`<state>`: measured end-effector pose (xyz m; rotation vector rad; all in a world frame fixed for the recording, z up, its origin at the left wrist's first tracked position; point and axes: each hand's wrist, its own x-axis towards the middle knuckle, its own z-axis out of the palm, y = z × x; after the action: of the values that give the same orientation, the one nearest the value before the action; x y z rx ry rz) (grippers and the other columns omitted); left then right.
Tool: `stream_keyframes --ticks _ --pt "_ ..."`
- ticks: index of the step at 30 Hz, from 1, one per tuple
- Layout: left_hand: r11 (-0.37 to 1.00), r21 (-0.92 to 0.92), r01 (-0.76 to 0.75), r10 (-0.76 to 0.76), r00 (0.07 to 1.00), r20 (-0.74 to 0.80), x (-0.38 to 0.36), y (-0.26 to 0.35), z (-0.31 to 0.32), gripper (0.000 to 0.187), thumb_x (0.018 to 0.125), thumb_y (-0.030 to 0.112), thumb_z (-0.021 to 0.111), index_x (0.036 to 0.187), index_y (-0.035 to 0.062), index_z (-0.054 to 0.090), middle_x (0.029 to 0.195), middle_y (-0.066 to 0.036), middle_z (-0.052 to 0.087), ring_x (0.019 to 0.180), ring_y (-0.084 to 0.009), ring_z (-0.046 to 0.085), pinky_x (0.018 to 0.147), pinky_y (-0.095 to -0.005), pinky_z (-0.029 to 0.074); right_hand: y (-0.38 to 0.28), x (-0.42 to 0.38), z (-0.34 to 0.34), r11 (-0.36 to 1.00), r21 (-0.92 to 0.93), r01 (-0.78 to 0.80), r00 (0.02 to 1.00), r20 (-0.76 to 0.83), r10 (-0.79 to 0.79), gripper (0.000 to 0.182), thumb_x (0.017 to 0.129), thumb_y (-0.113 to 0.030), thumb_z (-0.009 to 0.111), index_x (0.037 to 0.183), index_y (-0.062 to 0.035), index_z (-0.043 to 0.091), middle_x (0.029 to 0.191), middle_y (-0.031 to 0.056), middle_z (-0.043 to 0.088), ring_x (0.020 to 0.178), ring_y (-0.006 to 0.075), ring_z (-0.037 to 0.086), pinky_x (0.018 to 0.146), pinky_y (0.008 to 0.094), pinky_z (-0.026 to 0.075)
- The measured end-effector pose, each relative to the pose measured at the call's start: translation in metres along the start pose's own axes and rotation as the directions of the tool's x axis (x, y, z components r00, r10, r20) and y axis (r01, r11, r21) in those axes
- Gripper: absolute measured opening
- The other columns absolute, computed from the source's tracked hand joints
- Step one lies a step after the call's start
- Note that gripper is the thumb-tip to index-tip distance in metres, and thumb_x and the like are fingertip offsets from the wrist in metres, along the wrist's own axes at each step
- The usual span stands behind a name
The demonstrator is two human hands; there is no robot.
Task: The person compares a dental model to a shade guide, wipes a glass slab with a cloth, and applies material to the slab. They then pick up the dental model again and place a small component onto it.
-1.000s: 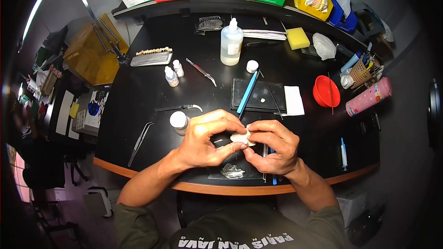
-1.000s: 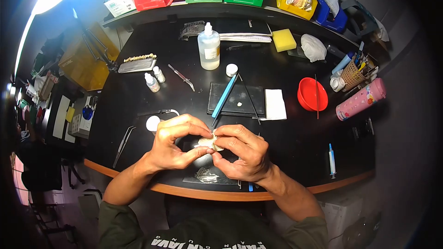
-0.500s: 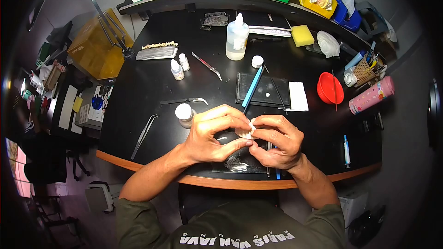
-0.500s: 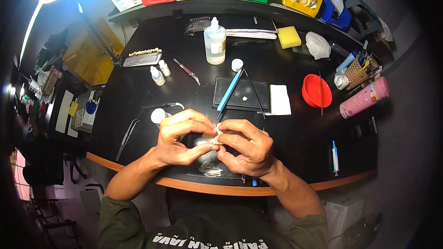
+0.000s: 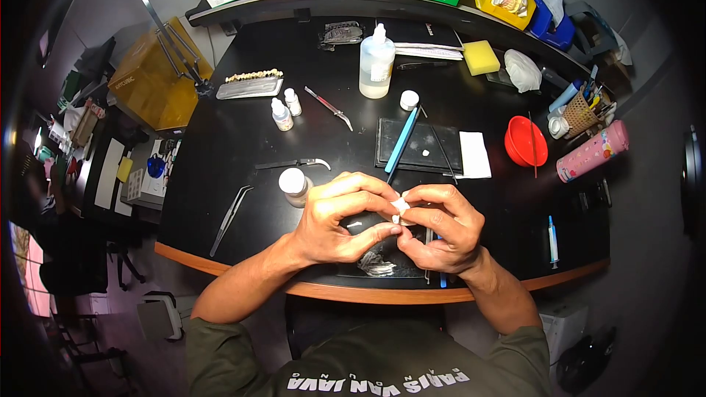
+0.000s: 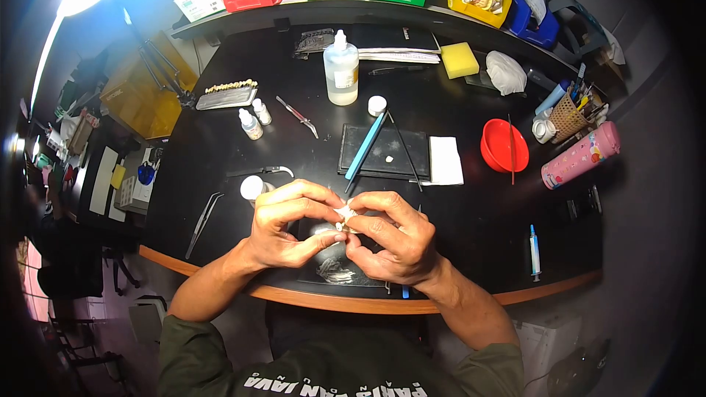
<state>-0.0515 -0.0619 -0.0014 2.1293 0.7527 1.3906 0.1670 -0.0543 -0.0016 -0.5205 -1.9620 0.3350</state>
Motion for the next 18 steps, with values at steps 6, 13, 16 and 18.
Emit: stream_keyframes --ticks 6,13,16,18 --pt "0.998 0.056 -0.030 0.029 0.999 0.016 0.0001 -0.0023 -0.0002 0.023 0.077 0.011 0.088 0.097 0.0061 0.079 0.104 -0.008 0.080 0.095 -0.0206 0.076 0.095 -0.0376 0.051 -0.0034 0.0007 -0.0010 1.000 0.000 0.013 1.000 -0.009 -0.013 0.036 0.066 0.012 0.077 0.101 0.0014 0.074 0.108 0.0145 0.064 0.085 0.0190 0.074 0.062 0.0255 0.066" --pt "0.999 0.053 0.012 -0.014 0.999 0.049 -0.0029 -0.0045 0.0019 0.020 0.079 0.011 0.086 0.098 0.0078 0.081 0.107 -0.008 0.081 0.096 -0.0181 0.078 0.100 -0.0397 0.049 -0.0031 -0.0033 0.0004 1.000 -0.020 0.018 0.999 -0.034 -0.018 0.035 0.065 0.014 0.072 0.098 0.0027 0.073 0.106 0.0149 0.061 0.080 0.0169 0.069 0.057 0.0243 0.060" --pt "0.999 0.030 0.031 -0.032 0.998 0.049 -0.0034 -0.0048 0.0034 0.020 0.080 0.011 0.086 0.098 0.0077 0.081 0.107 -0.008 0.081 0.096 -0.0185 0.078 0.100 -0.0394 0.049 -0.0027 -0.0060 0.0006 0.999 -0.035 0.015 0.999 -0.033 -0.016 0.035 0.064 0.014 0.072 0.097 0.0028 0.072 0.105 0.0152 0.061 0.078 0.0167 0.067 0.055 0.0242 0.057" --pt "0.999 0.009 0.039 -0.039 0.998 0.047 -0.0022 -0.0035 0.0035 0.020 0.080 0.010 0.086 0.100 0.0078 0.081 0.108 -0.008 0.081 0.097 -0.0188 0.078 0.099 -0.0392 0.049 -0.0028 -0.0069 0.0000 0.999 -0.043 0.011 1.000 -0.024 -0.012 0.035 0.064 0.014 0.071 0.096 0.0028 0.072 0.105 0.0154 0.061 0.077 0.0165 0.066 0.055 0.0240 0.056"
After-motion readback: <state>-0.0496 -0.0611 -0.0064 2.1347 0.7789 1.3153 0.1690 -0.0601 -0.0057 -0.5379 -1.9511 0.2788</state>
